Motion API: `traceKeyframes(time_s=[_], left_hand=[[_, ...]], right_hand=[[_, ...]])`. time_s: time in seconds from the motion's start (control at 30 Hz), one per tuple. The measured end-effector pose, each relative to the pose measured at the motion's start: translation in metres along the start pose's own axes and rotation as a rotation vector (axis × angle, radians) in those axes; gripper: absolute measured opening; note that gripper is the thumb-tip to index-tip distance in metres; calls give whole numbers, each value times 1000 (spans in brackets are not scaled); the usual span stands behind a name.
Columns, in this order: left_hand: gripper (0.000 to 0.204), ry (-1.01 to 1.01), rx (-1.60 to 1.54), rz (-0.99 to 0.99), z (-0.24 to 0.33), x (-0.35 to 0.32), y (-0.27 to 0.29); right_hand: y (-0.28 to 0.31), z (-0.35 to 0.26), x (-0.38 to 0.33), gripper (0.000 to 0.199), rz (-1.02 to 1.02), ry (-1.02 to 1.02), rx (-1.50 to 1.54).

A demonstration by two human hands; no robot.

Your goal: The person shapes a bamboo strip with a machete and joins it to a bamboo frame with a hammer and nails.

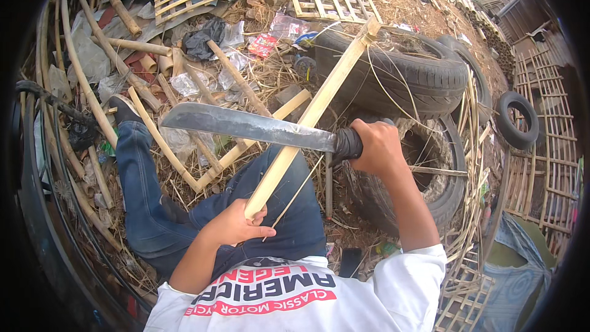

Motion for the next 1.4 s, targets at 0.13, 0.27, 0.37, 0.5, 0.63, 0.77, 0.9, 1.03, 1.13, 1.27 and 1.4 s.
traceKeyframes(time_s=[0.13, 0.27, 0.37, 0.5, 0.63, 0.77, 0.9, 1.03, 1.13, 1.27, 1.4], left_hand=[[43, 15, -44, -23, -13, 9, -1], [42, -2, -10, -50, -2, 8, -7], [42, 42, -22, -48, -3, 11, -6], [40, 87, -22, 18, -6, 21, 1], [41, 33, 7, 5, -12, 9, -6], [41, 29, 21, -1, -16, -3, -9], [41, 7, 51, 20, -14, 10, -4], [40, 64, 134, -72, -11, -4, -1], [41, 60, 141, -76, -24, -7, 2], [41, 59, 18, -39, -25, -4, -1], [41, 59, 62, -21, -25, -10, -5]], right_hand=[[-11, -14, -7, 44, -58, -62, 12], [-12, -44, -12, 41, -73, 185, 72], [2, 7, 7, 41, 35, -94, -28], [-11, -4, 4, 37, -30, -205, -14], [-13, -22, -2, 36, -85, -3, 9], [10, 48, 12, 35, 130, -244, -96], [-13, -3, -5, 45, -2, -240, 58], [9, 27, -4, 42, 124, 8, -101], [24, 69, 8, 32, 219, -412, -164], [0, 31, -2, 42, 108, -297, -44], [9, 41, -6, 42, 112, -143, -195]])
Point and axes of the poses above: each hand's wrist, its own x-axis towards the middle knuckle, its own y-axis out of the back of the hand, z = x × y, the point moved 2 cm from there along x, towards the middle knuckle, and after that the axes turned 3 degrees about x, right-handed, at the moved point
